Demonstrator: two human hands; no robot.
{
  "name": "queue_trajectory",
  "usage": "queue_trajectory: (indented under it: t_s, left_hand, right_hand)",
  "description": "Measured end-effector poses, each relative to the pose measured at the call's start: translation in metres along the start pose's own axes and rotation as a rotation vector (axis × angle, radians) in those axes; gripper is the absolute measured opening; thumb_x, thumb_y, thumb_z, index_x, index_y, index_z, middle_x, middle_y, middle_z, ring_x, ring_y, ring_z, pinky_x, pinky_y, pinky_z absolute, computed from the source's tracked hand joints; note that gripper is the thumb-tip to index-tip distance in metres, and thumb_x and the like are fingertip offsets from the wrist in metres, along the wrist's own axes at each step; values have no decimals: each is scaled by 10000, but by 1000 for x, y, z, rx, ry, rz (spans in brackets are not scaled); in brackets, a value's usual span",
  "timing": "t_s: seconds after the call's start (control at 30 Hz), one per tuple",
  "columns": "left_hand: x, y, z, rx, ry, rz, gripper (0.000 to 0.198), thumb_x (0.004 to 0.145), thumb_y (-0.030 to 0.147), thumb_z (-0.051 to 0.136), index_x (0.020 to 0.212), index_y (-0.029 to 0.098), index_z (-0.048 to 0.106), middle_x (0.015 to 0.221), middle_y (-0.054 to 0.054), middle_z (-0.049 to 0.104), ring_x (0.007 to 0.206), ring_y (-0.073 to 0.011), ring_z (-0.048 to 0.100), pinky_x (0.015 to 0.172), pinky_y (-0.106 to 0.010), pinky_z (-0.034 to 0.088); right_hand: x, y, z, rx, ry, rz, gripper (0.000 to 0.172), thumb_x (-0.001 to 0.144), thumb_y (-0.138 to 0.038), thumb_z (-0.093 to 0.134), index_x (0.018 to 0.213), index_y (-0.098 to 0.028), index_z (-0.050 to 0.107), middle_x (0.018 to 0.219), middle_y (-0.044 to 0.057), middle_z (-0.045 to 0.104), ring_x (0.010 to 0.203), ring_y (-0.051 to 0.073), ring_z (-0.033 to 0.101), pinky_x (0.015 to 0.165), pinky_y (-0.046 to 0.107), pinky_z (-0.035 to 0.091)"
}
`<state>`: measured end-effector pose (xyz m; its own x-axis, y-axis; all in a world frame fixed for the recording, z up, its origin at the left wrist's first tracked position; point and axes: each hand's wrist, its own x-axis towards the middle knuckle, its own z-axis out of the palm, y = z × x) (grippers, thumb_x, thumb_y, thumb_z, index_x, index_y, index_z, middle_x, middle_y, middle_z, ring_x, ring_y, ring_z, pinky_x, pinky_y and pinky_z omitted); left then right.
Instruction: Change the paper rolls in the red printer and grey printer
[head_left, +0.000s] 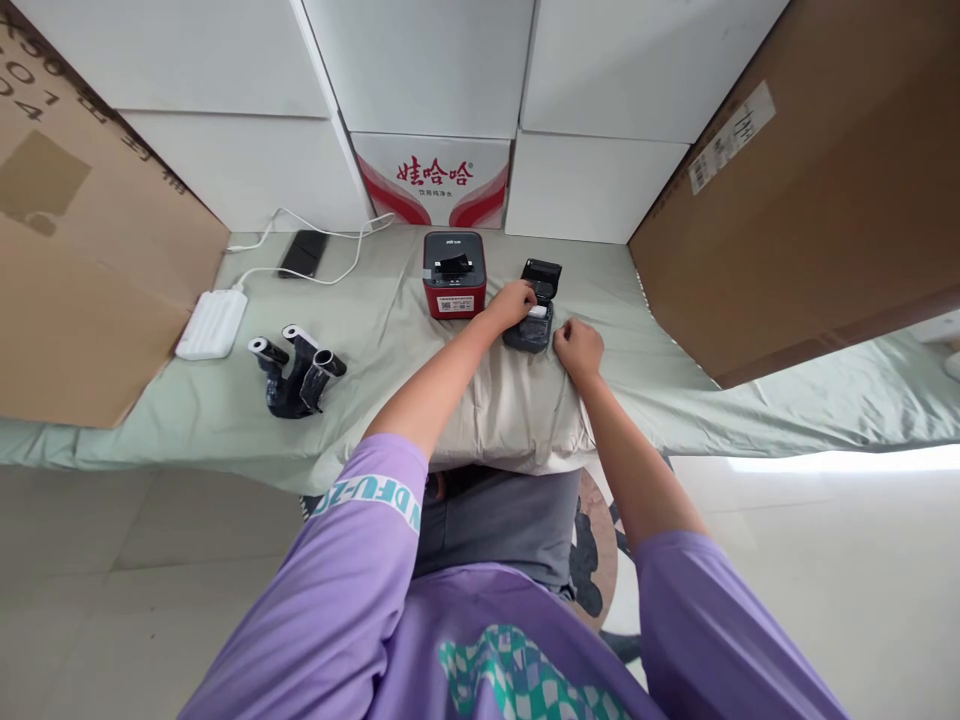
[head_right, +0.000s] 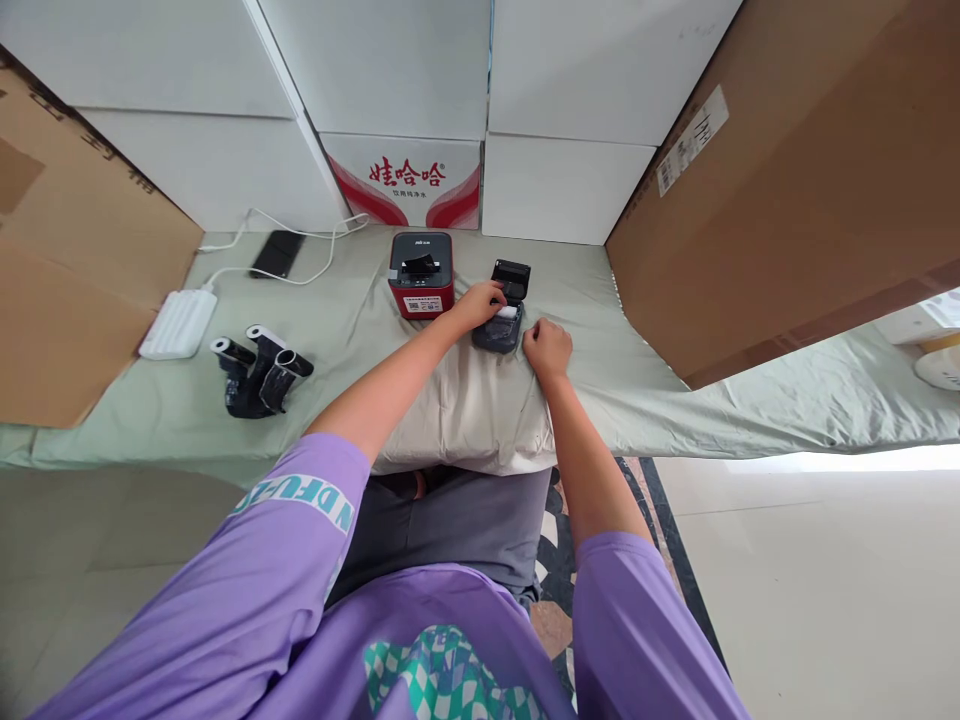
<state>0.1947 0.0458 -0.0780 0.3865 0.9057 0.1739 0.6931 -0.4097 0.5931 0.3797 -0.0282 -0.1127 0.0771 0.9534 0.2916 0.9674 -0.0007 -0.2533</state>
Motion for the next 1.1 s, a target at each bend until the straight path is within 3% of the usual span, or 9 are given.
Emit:
queue_trajectory:
  t_s: [0.13, 0.23, 0.4, 0.5, 0.6, 0.8, 0.9, 1.1]
  left_hand:
    - [-10, 9, -1, 85, 67, -38, 247, 914, 171, 536, 940, 191, 780, 1316, -111, 631, 1235, -278, 573, 1076, -418, 440]
    - [-19, 9, 4, 17, 147, -70, 250, 953, 255, 548, 1066, 183, 758, 1333, -139, 598, 1310, -303, 518, 1118, -443, 421]
    - [-48, -3, 23, -228, 184, -156, 402, 1042, 340, 412, 1373, 226, 610, 1529, -103, 485, 1401, -226, 494, 1185, -376, 386]
    - [-69, -7, 28, -285, 233, -129, 452, 1075, 372, 298, 1421, 285, 576, 1560, -40, 486, 1426, -197, 479, 1203, -367, 363]
    - [-82, -6, 27, -280, 288, -106, 476, 1077, 395, 275, 1403, 278, 602, 1486, -56, 546, 1382, -199, 515, 1188, -362, 374]
    - [-86, -4, 27, -310, 369, -112, 479, 1064, 436, 306, 1327, 249, 660, 1320, -97, 574, 1237, -207, 591, 1106, -339, 447]
    - [-85, -6, 28, -333, 398, -130, 458, 1062, 426, 312, 1287, 256, 672, 1290, -93, 570, 1221, -201, 598, 1084, -321, 466]
    - [-86, -6, 25, -362, 385, -134, 460, 1062, 426, 309, 1270, 252, 680, 1281, -96, 568, 1233, -217, 604, 1106, -339, 457]
  right_hand:
    - [0, 0, 1, -2, 1, 0, 253, 904, -271, 466, 911, -156, 691, 918, 136, 736, 799, 234, 582, 675, 331, 250]
    - [0, 1, 2, 5, 7, 6, 246, 903, -272, 465, 893, -163, 685, 911, 130, 738, 798, 231, 589, 671, 334, 242]
    - [2, 2, 3, 19, 12, 16, 237, 902, -291, 469, 874, -178, 675, 908, 119, 743, 795, 225, 587, 673, 336, 236]
    - [4, 2, 1, 36, -15, 4, 221, 888, -292, 480, 875, -182, 672, 917, 116, 737, 823, 226, 584, 689, 331, 255]
    - [4, 1, 0, 93, -47, -7, 213, 868, -300, 500, 902, -186, 677, 942, 109, 730, 891, 236, 580, 743, 323, 300]
    - [6, -12, 4, 479, -57, -8, 381, 854, -264, 406, 1112, -183, 675, 939, 80, 718, 869, 219, 599, 836, 331, 409]
    - [22, -22, 8, 681, -25, -21, 403, 847, -316, 386, 1092, -172, 672, 991, 102, 717, 884, 219, 611, 839, 334, 462]
    - [73, -43, 26, 1062, 101, 240, 511, 813, -523, 423, 1168, -187, 574, 1126, 112, 666, 976, 184, 632, 754, 279, 502]
